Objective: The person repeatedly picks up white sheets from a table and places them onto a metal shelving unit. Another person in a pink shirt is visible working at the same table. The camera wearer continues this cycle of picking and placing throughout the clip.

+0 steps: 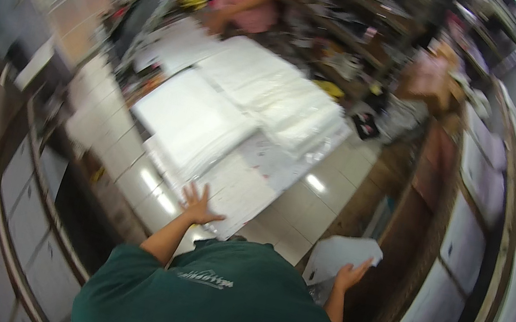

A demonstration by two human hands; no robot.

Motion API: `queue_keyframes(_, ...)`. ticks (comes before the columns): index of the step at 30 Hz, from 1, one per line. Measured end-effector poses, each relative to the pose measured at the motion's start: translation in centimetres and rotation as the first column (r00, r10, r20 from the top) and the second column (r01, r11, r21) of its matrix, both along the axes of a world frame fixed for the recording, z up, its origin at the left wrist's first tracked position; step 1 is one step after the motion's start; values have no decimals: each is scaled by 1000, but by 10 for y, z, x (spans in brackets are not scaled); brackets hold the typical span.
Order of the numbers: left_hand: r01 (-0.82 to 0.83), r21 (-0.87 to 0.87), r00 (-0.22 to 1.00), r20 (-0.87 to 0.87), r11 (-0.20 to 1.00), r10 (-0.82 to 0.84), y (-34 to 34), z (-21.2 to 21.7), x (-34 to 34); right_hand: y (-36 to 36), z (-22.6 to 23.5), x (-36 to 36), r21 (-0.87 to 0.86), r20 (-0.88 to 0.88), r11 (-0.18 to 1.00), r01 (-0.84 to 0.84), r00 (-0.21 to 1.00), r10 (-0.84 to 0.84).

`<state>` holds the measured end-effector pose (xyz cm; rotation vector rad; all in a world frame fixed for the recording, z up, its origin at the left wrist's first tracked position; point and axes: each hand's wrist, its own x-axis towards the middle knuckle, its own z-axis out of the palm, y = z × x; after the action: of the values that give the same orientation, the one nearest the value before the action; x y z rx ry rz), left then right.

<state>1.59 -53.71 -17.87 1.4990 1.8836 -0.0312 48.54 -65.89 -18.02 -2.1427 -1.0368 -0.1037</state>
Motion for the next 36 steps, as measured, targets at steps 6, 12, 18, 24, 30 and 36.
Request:
queue_keyframes(6, -330, 697, 938, 166, 637, 304, -23, 9, 21, 31, -13, 17, -73, 14, 993, -91, 996, 92)
queue_keyframes(12, -625, 350, 510, 860, 698, 25, 9, 63, 22, 57, 16, 7, -98, 55, 978, -186, 980, 192)
queue_keyframes(18, -722, -173, -102, 984, 670, 145, 96, 73, -7, 93, 60, -26, -79, 94, 971, -225, 968, 232)
queue_keyframes(24, -692, -552, -553, 820, 465, 149, 212, 65, -70, 103, 101, -28, -10, 249, 955, -297, 924, 290)
queue_keyframes(30, -502, -715, -613, 691, 487, 383, 324, -5, -91, 87, 178, -35, -29, 256, 964, -266, 930, 264)
queue_keyframes(36, -737, 36, 42, 999, 675, -7, 406, -152, -199, 79, 305, -48, 0, 119, 933, -360, 926, 357)
